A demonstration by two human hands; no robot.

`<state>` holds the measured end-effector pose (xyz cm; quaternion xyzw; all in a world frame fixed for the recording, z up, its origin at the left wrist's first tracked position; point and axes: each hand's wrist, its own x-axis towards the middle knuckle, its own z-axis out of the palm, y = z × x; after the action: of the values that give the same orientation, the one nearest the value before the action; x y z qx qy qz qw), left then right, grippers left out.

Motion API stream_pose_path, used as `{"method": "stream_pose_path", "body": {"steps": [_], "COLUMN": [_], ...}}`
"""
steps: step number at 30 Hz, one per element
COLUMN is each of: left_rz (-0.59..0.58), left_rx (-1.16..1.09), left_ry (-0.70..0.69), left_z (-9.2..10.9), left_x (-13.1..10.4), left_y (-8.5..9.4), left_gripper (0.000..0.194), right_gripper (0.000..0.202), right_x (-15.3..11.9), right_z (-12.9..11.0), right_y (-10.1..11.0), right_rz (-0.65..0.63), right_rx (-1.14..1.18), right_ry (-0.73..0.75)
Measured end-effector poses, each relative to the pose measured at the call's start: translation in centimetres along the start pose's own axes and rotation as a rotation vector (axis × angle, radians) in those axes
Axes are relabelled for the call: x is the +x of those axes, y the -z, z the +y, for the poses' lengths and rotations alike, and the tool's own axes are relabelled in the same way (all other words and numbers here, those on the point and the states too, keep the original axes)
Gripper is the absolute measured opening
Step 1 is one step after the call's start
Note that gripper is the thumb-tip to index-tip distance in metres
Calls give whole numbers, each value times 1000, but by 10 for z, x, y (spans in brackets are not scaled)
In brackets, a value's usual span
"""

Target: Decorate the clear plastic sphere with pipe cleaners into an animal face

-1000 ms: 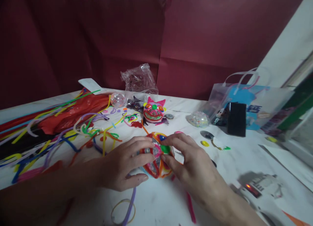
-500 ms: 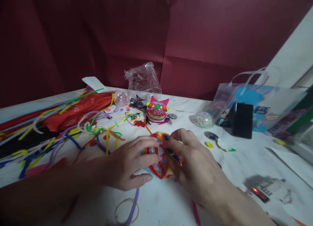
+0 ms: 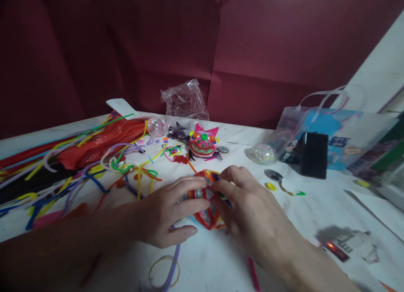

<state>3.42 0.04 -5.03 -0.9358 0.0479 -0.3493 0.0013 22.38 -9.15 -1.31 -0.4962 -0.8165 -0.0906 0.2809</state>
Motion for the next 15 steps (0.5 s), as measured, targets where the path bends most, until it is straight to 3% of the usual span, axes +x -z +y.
{"method": "stream_pose_path", "body": {"steps": [15], "left_rz": [-18], "left_rx": [-26], "left_ry": [-3], "left_z": [1], "left_x": [2], "left_y": [3], "left_gripper": [37], "right_gripper": [18], "right_x": [-5], "right_z": [8], "right_y": [4], "right_rz": [-33], "right_rx": [-17], "right_ry": [8]}}
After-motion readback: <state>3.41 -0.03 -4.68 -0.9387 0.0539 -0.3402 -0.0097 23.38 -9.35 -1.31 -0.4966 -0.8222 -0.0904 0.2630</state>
